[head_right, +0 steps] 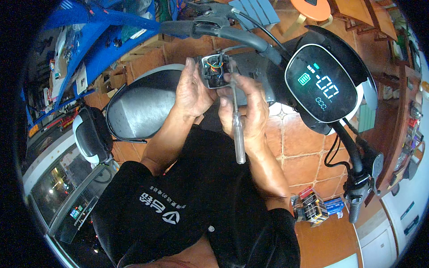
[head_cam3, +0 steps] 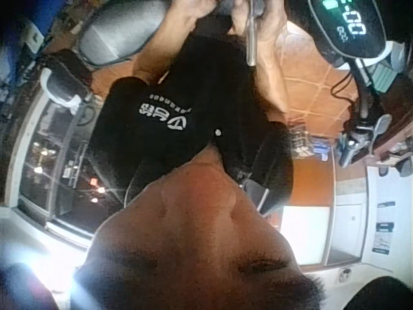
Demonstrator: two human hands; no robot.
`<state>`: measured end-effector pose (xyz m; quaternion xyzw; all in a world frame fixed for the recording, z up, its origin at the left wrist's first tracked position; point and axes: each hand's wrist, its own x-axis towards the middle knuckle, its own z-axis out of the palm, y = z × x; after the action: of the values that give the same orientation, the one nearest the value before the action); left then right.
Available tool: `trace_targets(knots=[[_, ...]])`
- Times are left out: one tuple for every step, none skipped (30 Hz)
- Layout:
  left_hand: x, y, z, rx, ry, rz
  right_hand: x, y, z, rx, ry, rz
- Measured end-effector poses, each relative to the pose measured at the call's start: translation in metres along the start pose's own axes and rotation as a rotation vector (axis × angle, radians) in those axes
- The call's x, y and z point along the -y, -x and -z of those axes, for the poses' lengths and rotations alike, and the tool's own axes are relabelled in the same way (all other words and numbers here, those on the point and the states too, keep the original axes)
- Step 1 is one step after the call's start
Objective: The person disassembles the left handlebar control unit of an electric scooter using a screwdriver. They remove the casing, manipulate internal wires, and use pliers to adjust components before reassembling the unit.
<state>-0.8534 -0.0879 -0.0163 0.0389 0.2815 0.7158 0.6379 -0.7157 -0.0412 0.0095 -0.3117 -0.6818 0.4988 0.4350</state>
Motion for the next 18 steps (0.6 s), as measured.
trace_targets(knots=[[-0.001,0.0,0.001,0.01,0.0,-0.001,0.0,-0.004,0.002,0.025,0.095,0.074],[-0.001,0.001,0.001,-0.032,0.014,0.016,0.006,-0.007,0.004,0.036,0.117,0.044],[-0.001,0.0,0.0,-0.048,0.044,0.022,0.007,-0.009,0.006,0.044,0.122,0.077],[-0.001,-0.002,-0.001,-0.066,0.074,0.028,0.006,-0.012,0.007,0.052,0.126,0.11],[-0.001,-0.003,-0.002,-0.084,0.105,0.033,0.006,-0.014,0.008,0.061,0.13,0.142],[-0.001,-0.005,-0.003,-0.053,0.158,0.037,0.008,-0.014,0.009,0.066,0.081,0.077],[0.0,-0.008,-0.002,-0.039,0.175,0.03,0.006,-0.013,0.01,0.076,0.087,0.057],[0.001,-0.01,0.0,-0.026,0.193,0.022,0.004,-0.011,0.011,0.086,0.093,0.038],[0.002,-0.011,0.002,-0.014,0.21,0.013,0.001,-0.011,0.011,0.098,0.097,0.018],[0.003,-0.012,0.003,-0.006,0.214,-0.003,-0.001,-0.011,0.011,0.091,0.078,0.033],[0.004,-0.013,0.003,0.002,0.218,-0.02,-0.003,-0.011,0.01,0.085,0.059,0.048],[0.005,-0.014,0.004,0.01,0.223,-0.037,-0.005,-0.012,0.01,0.08,0.041,0.064],[0.006,-0.015,0.004,-0.012,0.234,-0.038,-0.006,-0.013,0.009,0.068,0.04,0.07],[0.007,-0.016,0.004,-0.034,0.245,-0.04,-0.007,-0.014,0.009,0.057,0.039,0.076],[0.007,-0.016,0.004,-0.056,0.257,-0.043,-0.007,-0.015,0.008,0.047,0.039,0.083],[0.009,-0.017,0.003,-0.078,0.244,-0.062,-0.008,-0.016,0.006,0.043,0.039,0.078],[0.01,-0.017,0.001,-0.1,0.232,-0.082,-0.008,-0.017,0.004,0.04,0.039,0.073],[0.011,-0.018,-0.002,-0.12,0.219,-0.099,-0.009,-0.017,0.003,0.035,0.042,0.068]])
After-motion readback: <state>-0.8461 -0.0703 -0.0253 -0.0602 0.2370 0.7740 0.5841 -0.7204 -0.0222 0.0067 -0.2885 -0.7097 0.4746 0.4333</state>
